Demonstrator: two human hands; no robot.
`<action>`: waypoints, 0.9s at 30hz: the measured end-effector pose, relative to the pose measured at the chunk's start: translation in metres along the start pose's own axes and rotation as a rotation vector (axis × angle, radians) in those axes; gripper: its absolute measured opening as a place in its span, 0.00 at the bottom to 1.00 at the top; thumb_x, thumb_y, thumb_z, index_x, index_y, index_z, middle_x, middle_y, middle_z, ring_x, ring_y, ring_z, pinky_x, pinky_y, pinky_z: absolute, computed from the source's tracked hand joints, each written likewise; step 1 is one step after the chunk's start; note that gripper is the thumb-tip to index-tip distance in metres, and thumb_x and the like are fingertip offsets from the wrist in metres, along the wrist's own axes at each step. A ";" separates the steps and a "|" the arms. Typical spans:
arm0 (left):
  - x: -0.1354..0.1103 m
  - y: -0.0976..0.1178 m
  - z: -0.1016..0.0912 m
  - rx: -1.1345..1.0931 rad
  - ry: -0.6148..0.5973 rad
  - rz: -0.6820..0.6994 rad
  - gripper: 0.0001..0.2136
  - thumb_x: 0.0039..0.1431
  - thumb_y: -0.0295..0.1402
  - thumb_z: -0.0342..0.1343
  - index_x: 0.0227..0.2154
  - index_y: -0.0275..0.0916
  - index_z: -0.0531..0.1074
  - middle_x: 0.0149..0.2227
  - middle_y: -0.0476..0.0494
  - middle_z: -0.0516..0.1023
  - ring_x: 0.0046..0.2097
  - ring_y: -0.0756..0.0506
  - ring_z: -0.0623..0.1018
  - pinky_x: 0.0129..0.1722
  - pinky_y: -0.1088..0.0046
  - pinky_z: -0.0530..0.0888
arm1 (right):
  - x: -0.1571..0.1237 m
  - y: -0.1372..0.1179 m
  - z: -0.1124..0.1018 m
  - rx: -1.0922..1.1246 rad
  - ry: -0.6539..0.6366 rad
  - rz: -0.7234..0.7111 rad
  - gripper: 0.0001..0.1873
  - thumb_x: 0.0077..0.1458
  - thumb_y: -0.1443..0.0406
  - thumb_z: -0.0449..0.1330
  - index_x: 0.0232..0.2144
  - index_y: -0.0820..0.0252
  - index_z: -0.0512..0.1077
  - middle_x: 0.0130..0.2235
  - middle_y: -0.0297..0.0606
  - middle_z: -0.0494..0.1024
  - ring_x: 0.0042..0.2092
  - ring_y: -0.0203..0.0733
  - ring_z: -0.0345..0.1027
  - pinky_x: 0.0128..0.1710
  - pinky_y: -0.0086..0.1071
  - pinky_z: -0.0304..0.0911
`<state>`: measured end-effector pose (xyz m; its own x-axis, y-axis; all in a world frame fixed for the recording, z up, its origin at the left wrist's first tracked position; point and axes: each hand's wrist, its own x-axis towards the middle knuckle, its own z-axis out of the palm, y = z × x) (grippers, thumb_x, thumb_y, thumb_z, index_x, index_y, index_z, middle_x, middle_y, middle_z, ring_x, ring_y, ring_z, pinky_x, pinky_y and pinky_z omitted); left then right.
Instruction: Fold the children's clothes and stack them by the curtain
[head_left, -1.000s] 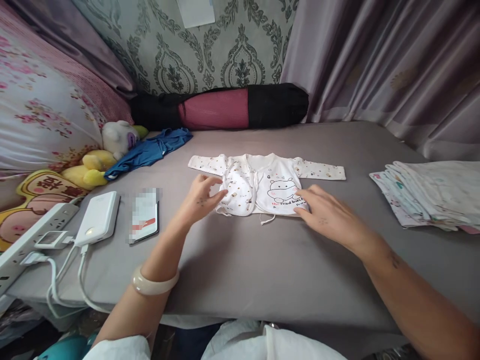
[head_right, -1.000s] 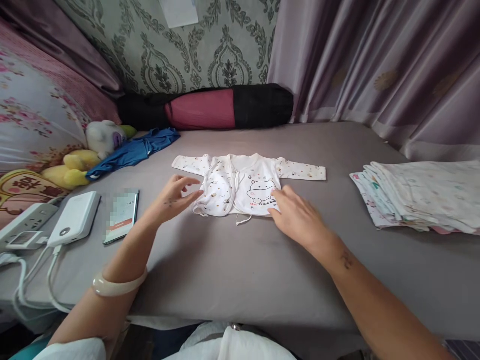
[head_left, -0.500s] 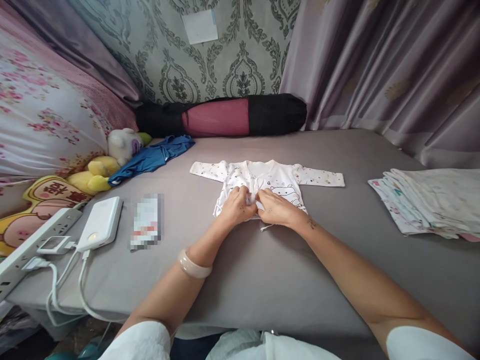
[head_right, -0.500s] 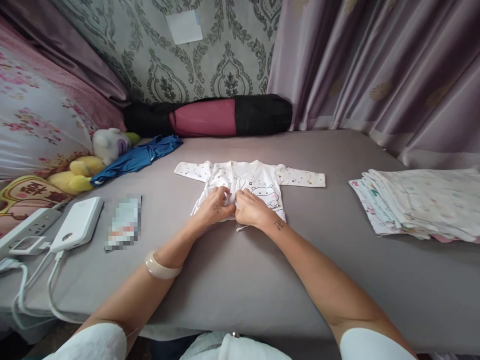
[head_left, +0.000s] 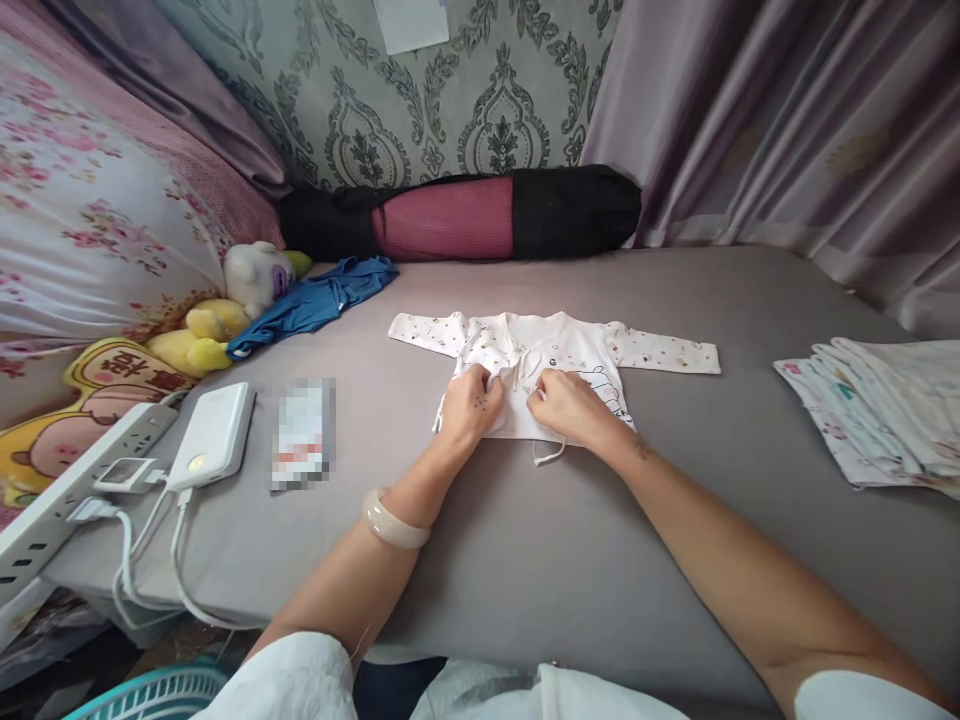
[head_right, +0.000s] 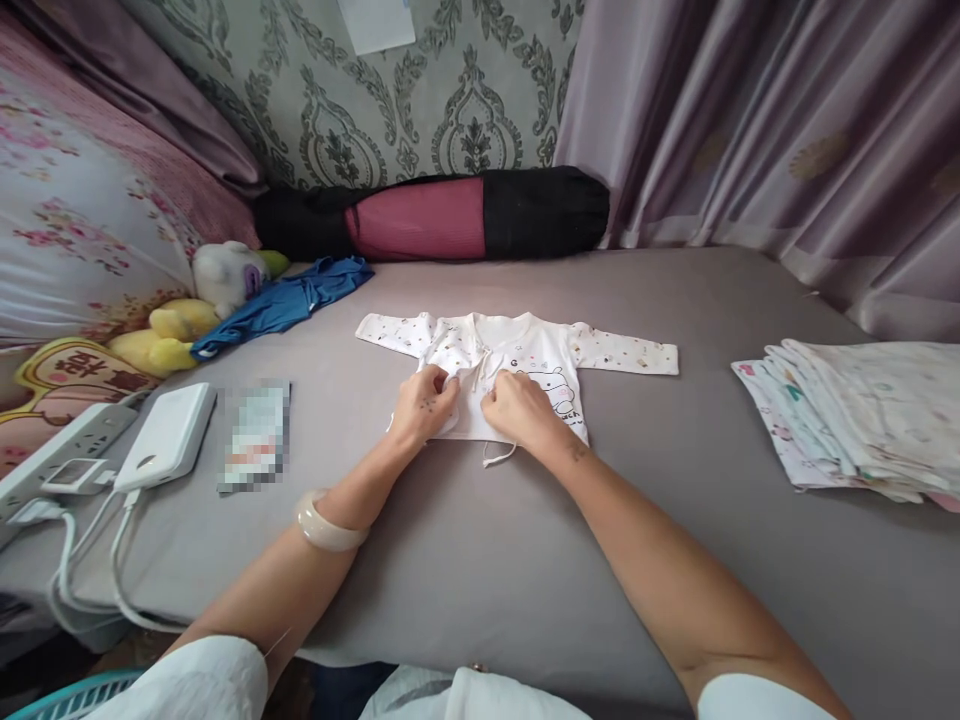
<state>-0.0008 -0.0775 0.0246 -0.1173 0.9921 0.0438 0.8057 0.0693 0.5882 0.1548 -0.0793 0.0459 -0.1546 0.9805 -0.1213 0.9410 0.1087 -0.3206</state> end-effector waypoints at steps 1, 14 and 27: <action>0.000 0.000 0.000 -0.006 -0.003 -0.010 0.08 0.61 0.36 0.51 0.30 0.41 0.71 0.28 0.46 0.76 0.34 0.45 0.75 0.34 0.72 0.65 | 0.003 0.006 -0.003 0.086 -0.005 0.022 0.07 0.55 0.65 0.54 0.31 0.61 0.72 0.33 0.43 0.78 0.37 0.46 0.73 0.32 0.31 0.58; -0.004 0.011 0.009 -0.189 -0.022 0.048 0.09 0.61 0.37 0.50 0.30 0.42 0.74 0.22 0.51 0.75 0.28 0.47 0.75 0.32 0.73 0.67 | 0.012 0.016 -0.038 1.016 0.008 0.150 0.01 0.44 0.68 0.58 0.25 0.59 0.68 0.21 0.29 0.65 0.23 0.32 0.59 0.21 0.24 0.56; -0.014 0.020 0.017 0.148 -0.214 0.388 0.12 0.64 0.38 0.50 0.42 0.42 0.76 0.40 0.41 0.75 0.40 0.43 0.76 0.37 0.72 0.70 | 0.013 0.005 -0.017 0.995 -0.067 0.102 0.13 0.49 0.70 0.58 0.39 0.63 0.72 0.25 0.28 0.71 0.22 0.31 0.61 0.19 0.23 0.57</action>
<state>0.0270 -0.0887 0.0220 0.3189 0.9459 0.0606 0.8424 -0.3121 0.4393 0.1622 -0.0638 0.0586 -0.1330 0.9630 -0.2345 0.2751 -0.1914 -0.9422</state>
